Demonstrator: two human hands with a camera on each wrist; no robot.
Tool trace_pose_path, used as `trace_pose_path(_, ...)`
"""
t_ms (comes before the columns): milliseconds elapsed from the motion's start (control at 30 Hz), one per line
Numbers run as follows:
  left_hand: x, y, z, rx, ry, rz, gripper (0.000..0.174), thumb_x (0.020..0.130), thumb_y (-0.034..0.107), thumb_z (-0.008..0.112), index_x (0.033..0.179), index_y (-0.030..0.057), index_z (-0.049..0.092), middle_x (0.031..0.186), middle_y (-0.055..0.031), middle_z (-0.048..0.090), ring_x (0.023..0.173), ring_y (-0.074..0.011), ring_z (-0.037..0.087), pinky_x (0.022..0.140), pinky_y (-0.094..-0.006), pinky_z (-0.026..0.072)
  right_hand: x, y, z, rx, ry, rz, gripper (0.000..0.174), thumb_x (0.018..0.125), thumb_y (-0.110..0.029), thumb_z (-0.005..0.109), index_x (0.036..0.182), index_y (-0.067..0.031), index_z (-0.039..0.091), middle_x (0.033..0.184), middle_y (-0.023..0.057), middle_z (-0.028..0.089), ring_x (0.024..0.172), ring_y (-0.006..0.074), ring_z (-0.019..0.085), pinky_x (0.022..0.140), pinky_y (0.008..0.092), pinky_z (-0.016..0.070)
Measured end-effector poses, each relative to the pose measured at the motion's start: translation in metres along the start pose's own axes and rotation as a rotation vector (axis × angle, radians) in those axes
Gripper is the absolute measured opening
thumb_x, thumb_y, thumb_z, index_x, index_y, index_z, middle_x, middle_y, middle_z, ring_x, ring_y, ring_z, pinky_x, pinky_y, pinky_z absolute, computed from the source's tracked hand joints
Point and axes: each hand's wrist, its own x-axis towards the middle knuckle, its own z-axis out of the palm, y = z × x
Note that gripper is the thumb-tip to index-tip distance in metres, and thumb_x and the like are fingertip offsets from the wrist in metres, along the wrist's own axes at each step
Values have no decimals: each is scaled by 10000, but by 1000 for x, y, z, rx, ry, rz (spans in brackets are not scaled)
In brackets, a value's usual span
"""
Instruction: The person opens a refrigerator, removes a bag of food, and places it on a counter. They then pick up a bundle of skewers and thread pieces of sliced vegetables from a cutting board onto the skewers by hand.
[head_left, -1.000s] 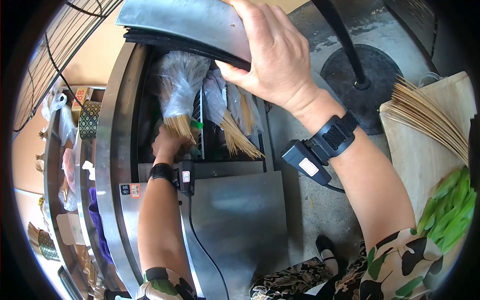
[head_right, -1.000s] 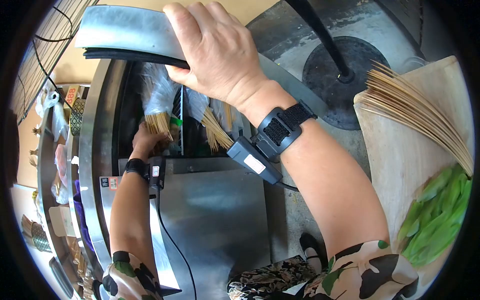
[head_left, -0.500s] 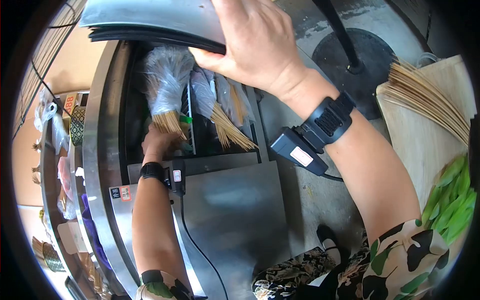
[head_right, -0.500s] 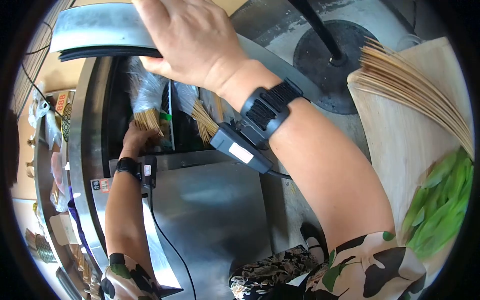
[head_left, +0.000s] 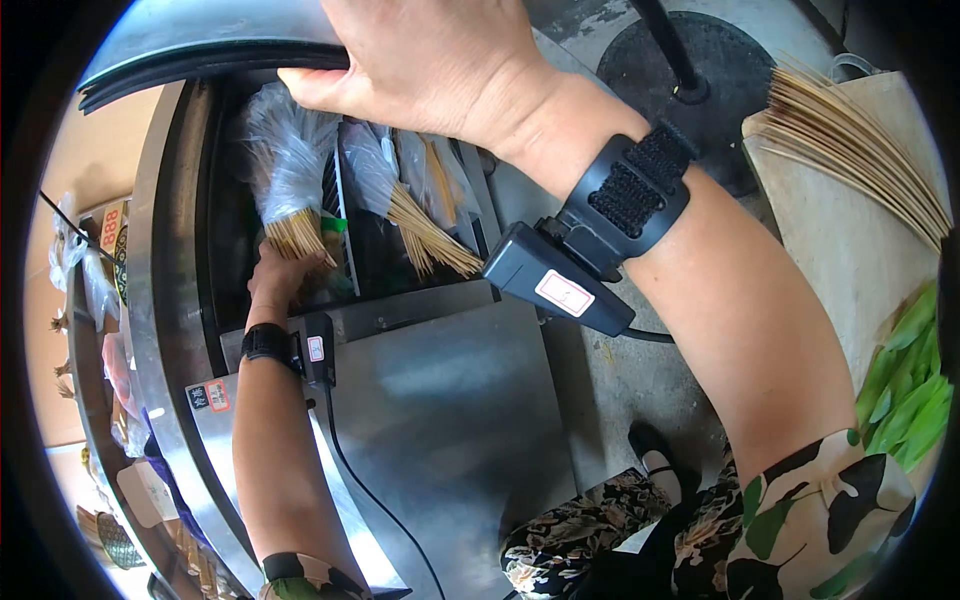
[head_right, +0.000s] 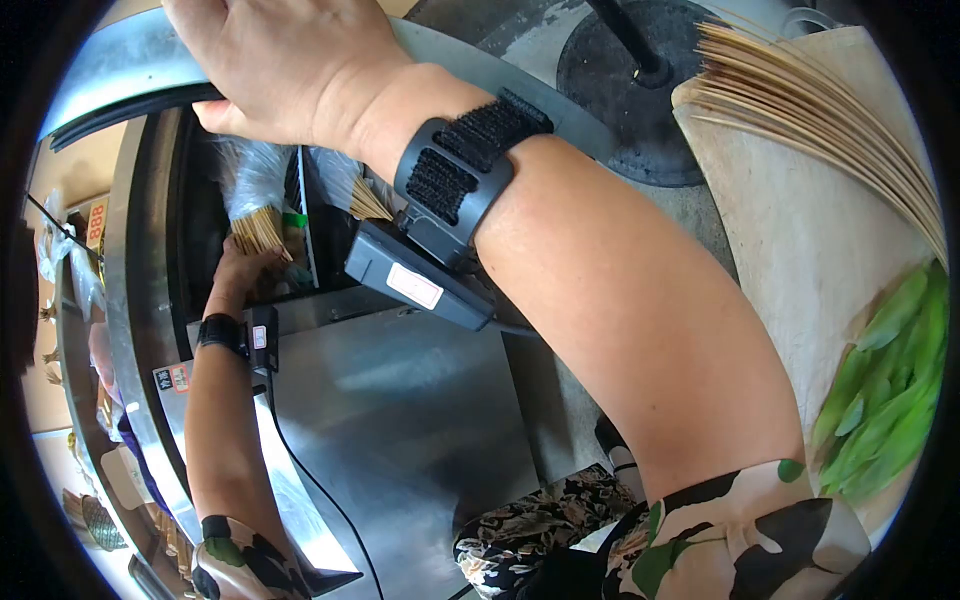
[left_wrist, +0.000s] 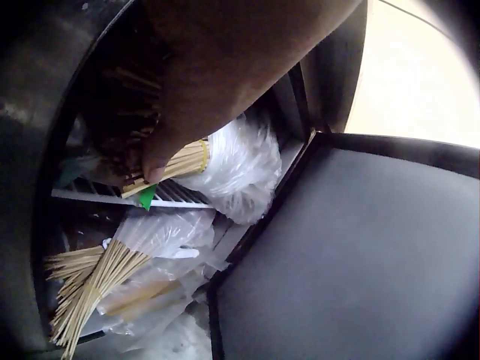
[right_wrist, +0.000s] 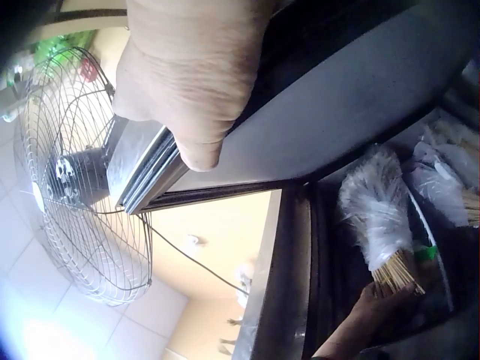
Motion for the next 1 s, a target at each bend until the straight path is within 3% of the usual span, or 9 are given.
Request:
trace_pose_path(167,-23,19,-10,36,-17,-87,932,574,498,761,1291,77,340,1189,-195,536,1128,-345,498,970,-393,373,4,-1,2,21,-68,6,675,657,-168,711,1180,29,332,970,176,499,912,297,516,805,369,461)
trace_pose_path(233,-30,30,-13,103,-19,-176,934,567,493,760,1290,85,330,1245,-191,475,1188,-349,425,960,-436,375,9,-3,0,71,-131,24,650,662,-169,692,1177,36,353,985,187,509,924,315,521,821,380,454)
trace_pose_path(333,-41,41,-13,158,28,-218,975,569,528,746,1310,118,263,1235,-181,461,1173,-352,414,927,-473,376,8,-3,2,44,25,-59,700,612,-171,716,1189,34,376,1033,197,513,941,353,519,823,403,439)
trace_pose_path(467,-43,50,-15,173,1,-286,970,608,532,736,1326,125,227,1262,-159,434,1179,-318,398,916,-474,355,15,-11,-9,90,-104,45,740,576,-174,741,1197,18,387,1045,195,519,940,370,515,819,410,431)
trace_pose_path(567,-39,49,-12,169,-17,-301,984,627,526,729,1347,120,195,1284,-157,414,1193,-308,382,920,-471,351,16,-8,-7,60,-31,-43,736,576,-173,740,1197,13,391,1031,194,527,922,375,518,812,414,430)
trace_pose_path(700,-38,50,-12,173,-34,-301,1011,644,525,720,1371,115,149,1288,-157,410,1202,-294,374,933,-467,345,17,-11,-9,64,-97,27,732,579,-175,739,1196,15,392,1003,191,528,901,373,522,795,413,435)
trace_pose_path(1000,-41,55,-13,167,-26,-335,979,643,527,720,1348,121,176,1301,-145,396,1213,-297,364,947,-470,336,16,-9,-7,49,-24,-41,721,591,-169,729,1197,23,386,977,190,527,877,363,528,775,407,442)
